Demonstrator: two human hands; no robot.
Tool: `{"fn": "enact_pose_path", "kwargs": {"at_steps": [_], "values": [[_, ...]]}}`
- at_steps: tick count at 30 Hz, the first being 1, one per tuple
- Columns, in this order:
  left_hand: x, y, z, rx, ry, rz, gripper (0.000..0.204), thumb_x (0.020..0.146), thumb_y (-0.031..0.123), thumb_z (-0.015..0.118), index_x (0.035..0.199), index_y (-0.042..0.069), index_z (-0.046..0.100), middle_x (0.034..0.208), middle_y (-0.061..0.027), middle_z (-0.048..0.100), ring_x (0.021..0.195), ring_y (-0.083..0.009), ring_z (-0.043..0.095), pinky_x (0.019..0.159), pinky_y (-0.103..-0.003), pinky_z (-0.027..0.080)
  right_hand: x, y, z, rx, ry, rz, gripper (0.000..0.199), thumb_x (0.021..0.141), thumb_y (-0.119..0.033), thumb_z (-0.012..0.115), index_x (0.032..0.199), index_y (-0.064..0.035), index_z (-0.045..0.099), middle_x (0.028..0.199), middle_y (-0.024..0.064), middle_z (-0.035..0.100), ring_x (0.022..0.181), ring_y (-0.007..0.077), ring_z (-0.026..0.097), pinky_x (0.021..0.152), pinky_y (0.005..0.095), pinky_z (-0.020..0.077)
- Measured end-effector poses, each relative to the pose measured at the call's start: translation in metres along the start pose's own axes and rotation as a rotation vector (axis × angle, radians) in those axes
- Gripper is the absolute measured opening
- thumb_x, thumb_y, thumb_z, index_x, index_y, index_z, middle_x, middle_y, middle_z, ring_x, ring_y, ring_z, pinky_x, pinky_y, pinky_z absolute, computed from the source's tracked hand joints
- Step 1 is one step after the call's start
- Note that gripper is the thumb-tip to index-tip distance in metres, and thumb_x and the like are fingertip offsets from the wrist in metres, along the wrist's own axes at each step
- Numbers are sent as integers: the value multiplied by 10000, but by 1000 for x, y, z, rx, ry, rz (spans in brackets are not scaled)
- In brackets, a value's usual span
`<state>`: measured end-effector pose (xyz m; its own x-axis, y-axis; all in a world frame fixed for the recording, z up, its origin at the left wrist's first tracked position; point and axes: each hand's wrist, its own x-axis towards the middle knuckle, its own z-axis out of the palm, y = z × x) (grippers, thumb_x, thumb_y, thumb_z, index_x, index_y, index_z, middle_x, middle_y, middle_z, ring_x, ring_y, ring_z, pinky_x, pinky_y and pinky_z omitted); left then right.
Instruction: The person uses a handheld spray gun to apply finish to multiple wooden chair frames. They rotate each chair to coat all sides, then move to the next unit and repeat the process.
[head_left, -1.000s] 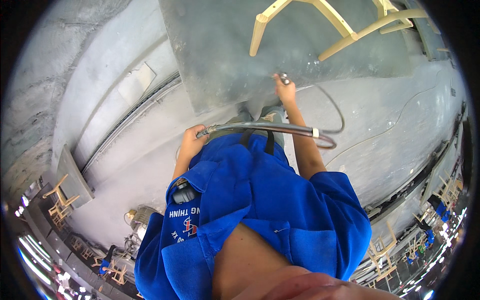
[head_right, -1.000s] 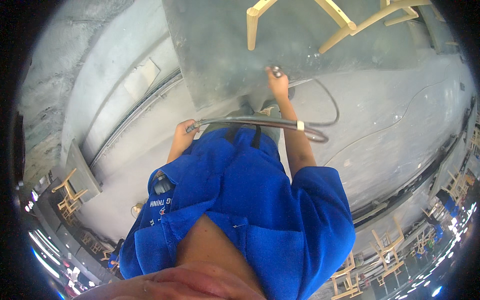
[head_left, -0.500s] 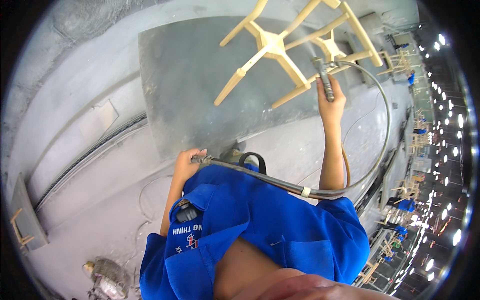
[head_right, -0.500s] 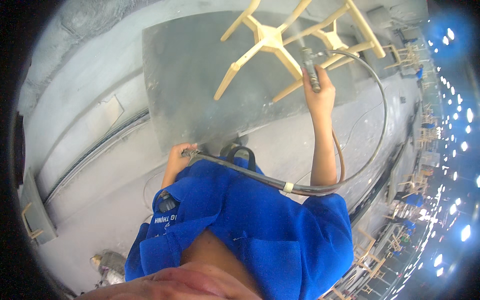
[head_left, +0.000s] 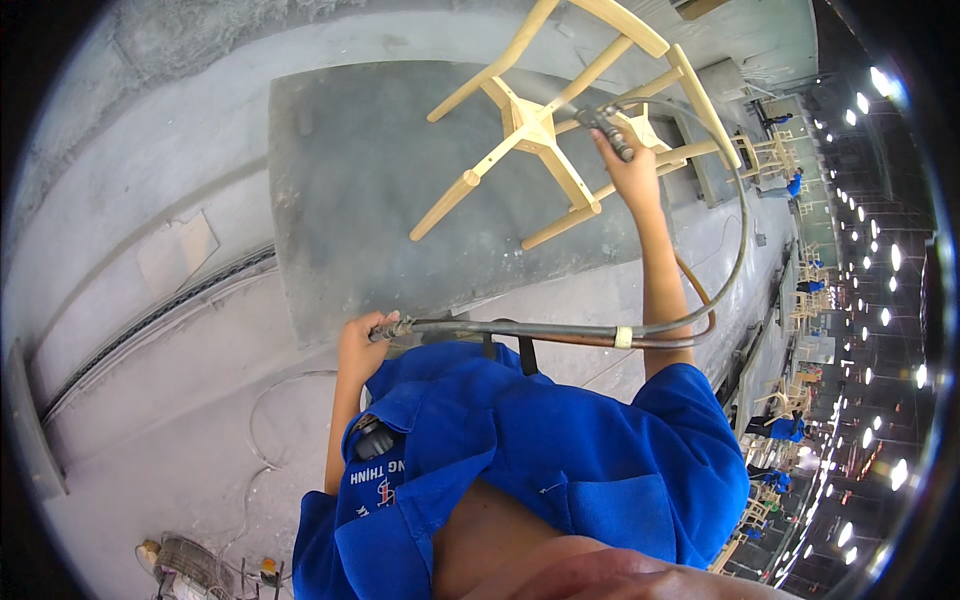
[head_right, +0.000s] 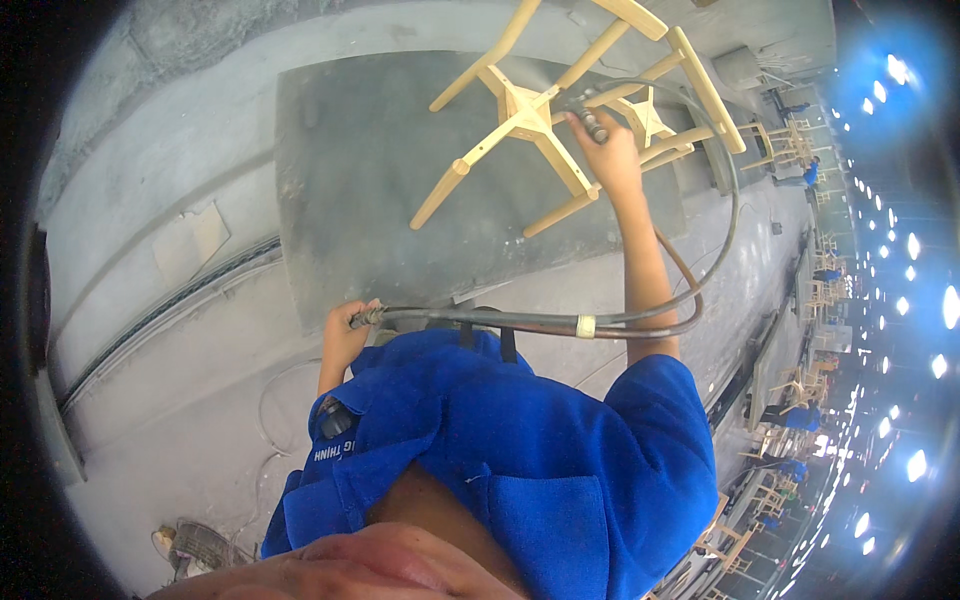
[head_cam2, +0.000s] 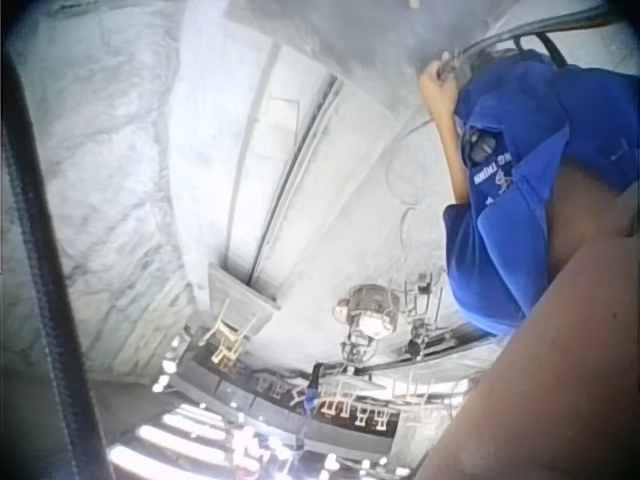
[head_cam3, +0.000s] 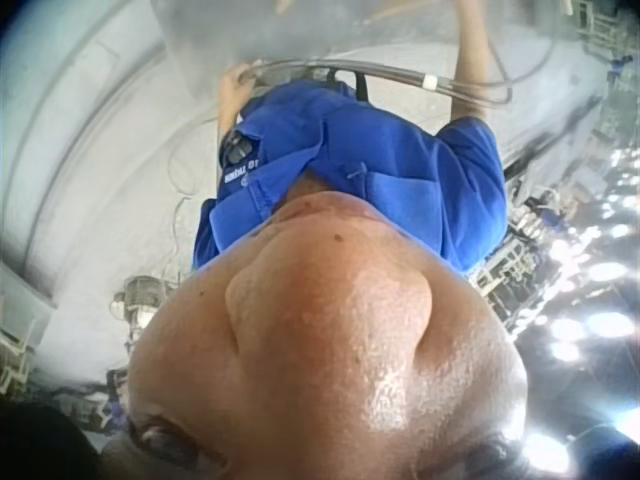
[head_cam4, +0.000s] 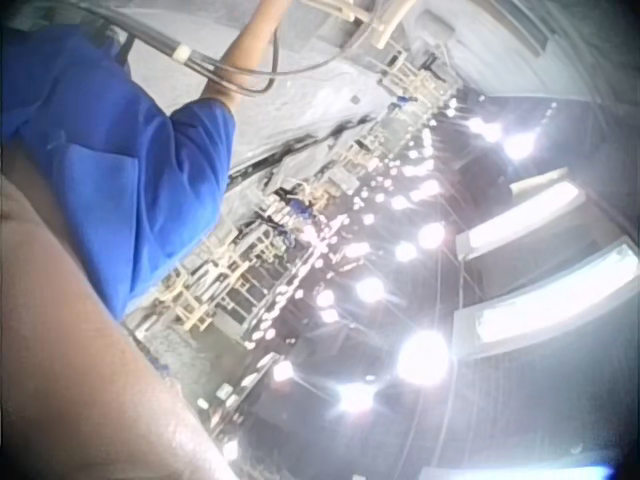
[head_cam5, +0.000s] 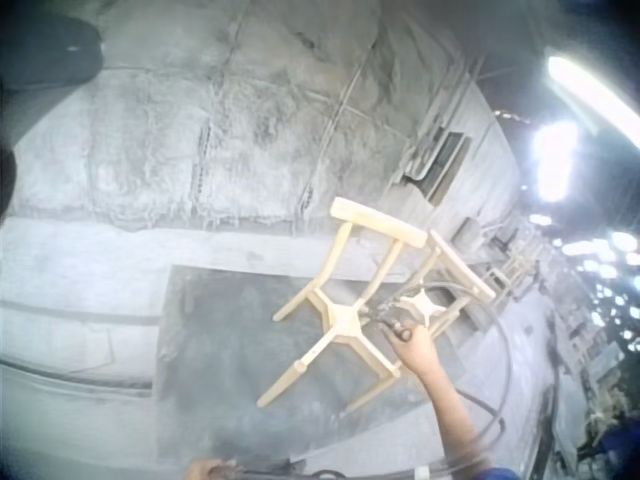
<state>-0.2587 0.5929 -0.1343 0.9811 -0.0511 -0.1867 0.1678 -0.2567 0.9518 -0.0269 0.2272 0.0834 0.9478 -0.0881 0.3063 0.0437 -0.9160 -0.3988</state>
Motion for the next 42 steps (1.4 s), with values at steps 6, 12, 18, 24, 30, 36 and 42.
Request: {"fn": "enact_pose_path", "kwargs": {"at_steps": [6, 12, 18, 24, 30, 36, 42], "values": [[7, 9, 4, 66, -55, -83, 139, 721, -29, 635, 852, -19, 679, 885, -201, 719, 804, -248, 724, 688, -302, 491, 20, 18, -39, -330, 261, -158, 460, 901, -457, 696, 1090, -37, 720, 889, 229, 713, 832, 414, 693, 729, 476, 544], [11, 6, 1, 0, -21, -48, 123, 723, -49, 647, 844, -29, 656, 893, -173, 745, 816, -193, 720, 705, -292, 499, 12, 48, -2, -350, 45, 3, 465, 893, -522, 665, 1117, -119, 722, 851, 232, 706, 856, 425, 683, 746, 490, 549], [7, 47, -4, -19, -35, -47, 313, 720, -48, 699, 1022, 23, 659, 811, -132, 732, 701, -145, 642, 659, -275, 475, 44, 87, -38, 335, 132, 240, 418, 881, -416, 762, 804, -11, 699, 636, 46, 635, 509, 143, 592, 517, 314, 484], [0, 98, -6, -196, 88, 19, 825, 720, 44, 808, 1463, 121, 458, 628, -13, 550, 586, -107, 484, 595, -253, 391, 95, 81, -106, 26, 516, 164, 620, 898, -608, 666, 839, 6, 733, 631, 67, 643, 549, 160, 620, 585, 320, 501], [-9, 105, -9, -289, 144, 138, 894, 708, 59, 817, 1502, 81, 407, 630, 0, 515, 598, -94, 468, 594, -249, 372, 121, -12, -66, 488, 325, -8, 548, 900, -549, 703, 832, -5, 713, 589, 30, 618, 533, 103, 604, 537, 270, 483], [-22, 99, -6, -431, 256, 128, 863, 741, 53, 792, 1508, 74, 397, 659, 30, 509, 606, -76, 451, 592, -222, 356, 157, -111, -56, 248, -37, -95, 537, 935, -534, 656, 759, -27, 670, 619, 33, 633, 523, 119, 591, 423, 232, 358], [-30, 110, 17, -516, 317, 144, 789, 788, 59, 768, 1496, 80, 420, 705, 52, 475, 636, -46, 416, 596, -196, 341, 233, -155, -101, 43, 134, -187, 630, 921, -572, 638, 592, -36, 587, 484, 71, 558, 400, 189, 527, 398, 352, 402]]}}
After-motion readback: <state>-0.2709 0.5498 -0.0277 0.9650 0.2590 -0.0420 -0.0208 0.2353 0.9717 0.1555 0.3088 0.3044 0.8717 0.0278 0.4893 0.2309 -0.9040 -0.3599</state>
